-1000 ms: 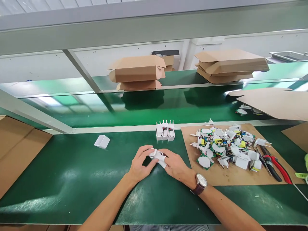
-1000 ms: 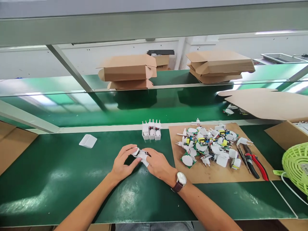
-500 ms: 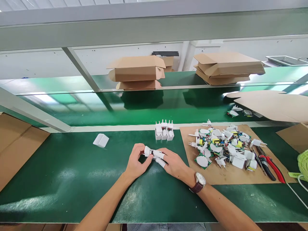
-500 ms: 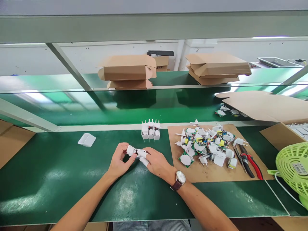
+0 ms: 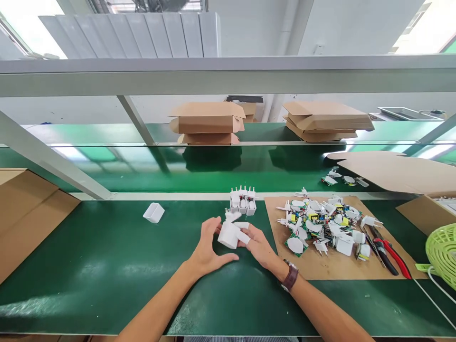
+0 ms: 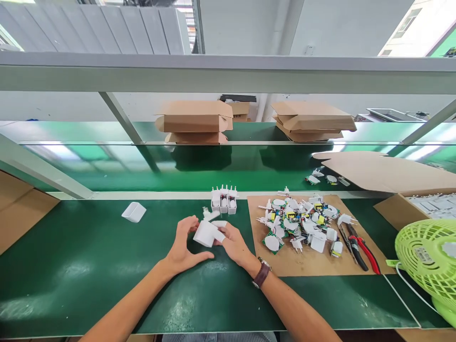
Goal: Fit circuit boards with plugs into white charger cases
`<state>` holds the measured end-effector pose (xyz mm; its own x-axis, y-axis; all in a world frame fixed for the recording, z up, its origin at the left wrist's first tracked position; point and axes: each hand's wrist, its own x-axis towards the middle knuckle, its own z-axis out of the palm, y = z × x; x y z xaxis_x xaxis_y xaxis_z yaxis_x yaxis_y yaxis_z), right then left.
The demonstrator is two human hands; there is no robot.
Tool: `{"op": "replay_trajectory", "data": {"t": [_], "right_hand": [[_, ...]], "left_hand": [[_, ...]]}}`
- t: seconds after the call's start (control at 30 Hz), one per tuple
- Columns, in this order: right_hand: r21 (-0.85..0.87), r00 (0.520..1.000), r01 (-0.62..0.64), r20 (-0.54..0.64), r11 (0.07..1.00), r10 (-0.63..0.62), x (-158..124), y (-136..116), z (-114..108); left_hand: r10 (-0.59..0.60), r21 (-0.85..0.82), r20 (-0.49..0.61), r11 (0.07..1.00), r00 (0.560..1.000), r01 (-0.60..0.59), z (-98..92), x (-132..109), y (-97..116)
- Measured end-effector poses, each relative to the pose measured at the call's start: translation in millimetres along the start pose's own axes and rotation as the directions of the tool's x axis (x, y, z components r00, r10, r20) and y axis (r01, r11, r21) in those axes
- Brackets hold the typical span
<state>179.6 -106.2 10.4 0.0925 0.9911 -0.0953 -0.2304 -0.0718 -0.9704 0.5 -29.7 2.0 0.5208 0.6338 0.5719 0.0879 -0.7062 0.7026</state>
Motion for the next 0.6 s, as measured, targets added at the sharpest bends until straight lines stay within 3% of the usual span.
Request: {"op": "replay_trajectory", "data": {"t": [0.13,0.37,0.5,0.6], "right_hand": [[0.172,0.982,-0.155,0.139,0.973,0.132,-1.4,-6.8,9.3],[0.053,0.977,-0.155,0.153,0.986,0.146,-2.8,-6.8,12.0],[-0.167,0.991,0.133,0.034,0.977,-0.129,-6.8,-13.1,6.2],[-0.344,0.912,0.336,-0.113,0.877,-0.393,-7.8,-18.3,-7.4]], "left_hand": [[0.201,0.129,-0.027,0.972,0.979,-0.196,4.9,-1.3,7.4],[0.22,0.176,-0.057,0.962,0.974,-0.207,5.9,3.0,12.7],[0.216,0.255,-0.115,0.95,0.97,-0.182,0.1,4.4,9.2],[0.058,0.298,-0.168,0.954,0.984,-0.005,-5.1,7.8,-3.5]]}}
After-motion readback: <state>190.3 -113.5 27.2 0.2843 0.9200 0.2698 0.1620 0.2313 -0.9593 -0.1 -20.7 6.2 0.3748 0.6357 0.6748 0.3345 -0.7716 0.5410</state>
